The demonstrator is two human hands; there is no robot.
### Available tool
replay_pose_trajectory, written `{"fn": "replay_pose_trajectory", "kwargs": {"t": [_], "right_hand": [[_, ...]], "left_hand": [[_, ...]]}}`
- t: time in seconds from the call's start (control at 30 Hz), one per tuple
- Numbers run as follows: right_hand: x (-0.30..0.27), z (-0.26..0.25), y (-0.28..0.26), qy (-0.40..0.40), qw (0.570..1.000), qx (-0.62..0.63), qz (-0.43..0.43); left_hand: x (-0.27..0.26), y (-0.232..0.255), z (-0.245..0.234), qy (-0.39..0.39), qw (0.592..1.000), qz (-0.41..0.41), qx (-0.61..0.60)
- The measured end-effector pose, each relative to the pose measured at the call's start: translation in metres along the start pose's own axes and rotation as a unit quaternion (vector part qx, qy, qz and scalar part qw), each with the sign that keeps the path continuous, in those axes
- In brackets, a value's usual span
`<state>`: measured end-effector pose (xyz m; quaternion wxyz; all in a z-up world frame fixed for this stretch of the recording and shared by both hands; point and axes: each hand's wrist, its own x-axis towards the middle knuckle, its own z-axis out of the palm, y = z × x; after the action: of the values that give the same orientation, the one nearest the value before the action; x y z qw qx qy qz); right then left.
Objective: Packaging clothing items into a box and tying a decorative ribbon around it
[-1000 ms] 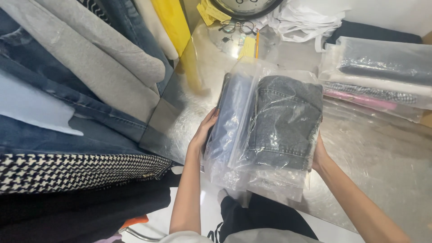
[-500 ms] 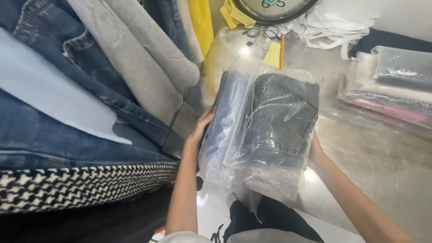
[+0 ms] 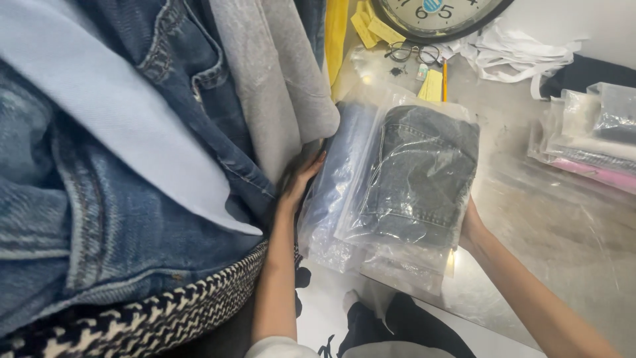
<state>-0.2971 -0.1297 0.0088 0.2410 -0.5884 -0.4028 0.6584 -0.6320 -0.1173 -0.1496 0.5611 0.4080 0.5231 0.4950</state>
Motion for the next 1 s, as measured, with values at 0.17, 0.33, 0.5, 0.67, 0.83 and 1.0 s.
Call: {"fn": "replay_pose_trajectory", "kwargs": {"t": [0.17,0.33,0.5,0.67,0.83,1.0], "right_hand": [[0.007,0.016,-0.007,-0.001,1.0,-0.015,-0.002],[0.01,0.019,-0.01,0.0,1.0,-0.025,-0.002],[0.01,0.018,-0.009,0.004,0.999,-0.04,-0.003],[0.01,0.021,-0.014,0.007,0.999,-0.05,-0.007],[0.008,0.018,-0.019,-0.008,0.998,-0.064,-0.014],[0.001,0.021,-0.034,-0.018,0.996,-0.081,-0.026]], "left_hand": [[0.0,0.005,-0.012,-0.01,1.0,-0.005,0.008],[-0.001,0.008,-0.016,-0.017,1.0,-0.001,0.022],[-0.003,0.013,-0.015,0.001,1.0,-0.017,0.011],[-0.004,0.016,-0.015,0.0,0.999,-0.031,0.029],[-0.027,0.05,-0.011,0.026,0.996,-0.06,0.068],[-0.058,0.109,0.013,0.041,0.967,-0.017,0.253]]}}
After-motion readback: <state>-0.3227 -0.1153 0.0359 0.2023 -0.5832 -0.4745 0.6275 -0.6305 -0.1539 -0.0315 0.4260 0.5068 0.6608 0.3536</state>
